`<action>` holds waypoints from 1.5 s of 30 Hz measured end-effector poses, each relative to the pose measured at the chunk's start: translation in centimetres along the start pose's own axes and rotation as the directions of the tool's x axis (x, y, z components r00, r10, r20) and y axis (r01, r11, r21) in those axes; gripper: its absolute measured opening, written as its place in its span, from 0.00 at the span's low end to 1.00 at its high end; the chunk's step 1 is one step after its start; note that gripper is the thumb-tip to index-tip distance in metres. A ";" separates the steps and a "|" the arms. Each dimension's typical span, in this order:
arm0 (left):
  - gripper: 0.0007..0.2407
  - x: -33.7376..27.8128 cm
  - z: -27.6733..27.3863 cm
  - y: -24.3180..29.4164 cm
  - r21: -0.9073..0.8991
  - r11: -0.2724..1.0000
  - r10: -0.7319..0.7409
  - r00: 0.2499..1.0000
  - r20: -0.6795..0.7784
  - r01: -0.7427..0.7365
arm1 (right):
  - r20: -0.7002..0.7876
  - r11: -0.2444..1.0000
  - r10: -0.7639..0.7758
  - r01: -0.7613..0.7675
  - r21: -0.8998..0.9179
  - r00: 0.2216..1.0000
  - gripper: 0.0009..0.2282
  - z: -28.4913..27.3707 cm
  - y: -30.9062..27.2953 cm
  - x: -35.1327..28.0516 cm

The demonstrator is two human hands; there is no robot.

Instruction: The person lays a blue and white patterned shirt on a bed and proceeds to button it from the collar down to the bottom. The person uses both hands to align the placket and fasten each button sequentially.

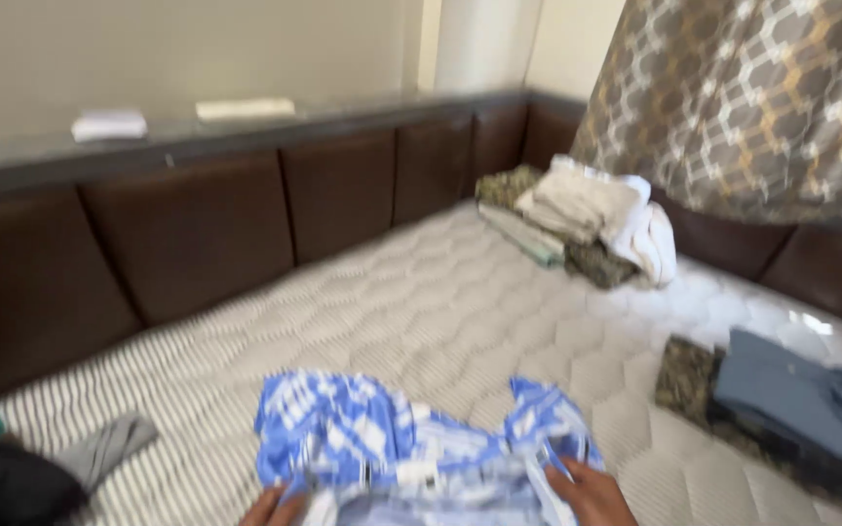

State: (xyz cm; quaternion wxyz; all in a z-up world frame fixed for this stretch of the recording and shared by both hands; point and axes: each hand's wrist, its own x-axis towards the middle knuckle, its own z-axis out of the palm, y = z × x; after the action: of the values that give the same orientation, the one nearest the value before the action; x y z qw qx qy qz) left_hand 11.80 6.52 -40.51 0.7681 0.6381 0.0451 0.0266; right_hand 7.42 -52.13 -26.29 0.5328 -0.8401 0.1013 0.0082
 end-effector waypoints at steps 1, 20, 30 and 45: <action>0.15 -1.2 2.5 3.2 0.003 0.998 -0.069 0.998 -0.005 0.069 | -0.137 0.989 0.120 -0.106 0.105 0.983 0.18 3.7 -6.8 -8.3; 0.11 -11.6 10.7 19.4 -0.027 0.976 -0.214 0.977 0.016 0.214 | 0.057 0.932 0.085 -0.100 0.348 0.995 0.12 7.9 -11.9 -14.0; 0.10 -13.7 13.5 21.9 -0.049 0.985 -0.162 0.986 0.039 0.164 | -0.045 0.954 0.181 -0.165 0.250 0.982 0.13 8.8 -18.4 -16.4; 0.18 -15.9 16.4 21.7 0.141 0.989 -0.070 0.980 0.189 0.043 | 0.013 0.996 -0.089 0.089 -0.012 0.996 0.11 12.4 -15.4 -16.2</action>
State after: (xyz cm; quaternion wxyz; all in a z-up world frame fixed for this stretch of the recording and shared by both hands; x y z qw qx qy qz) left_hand -1.96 -7.12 -15.65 0.7241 0.6870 -0.0098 -0.0603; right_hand -4.55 -32.02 -15.96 0.5281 -0.8470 0.0604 -0.0098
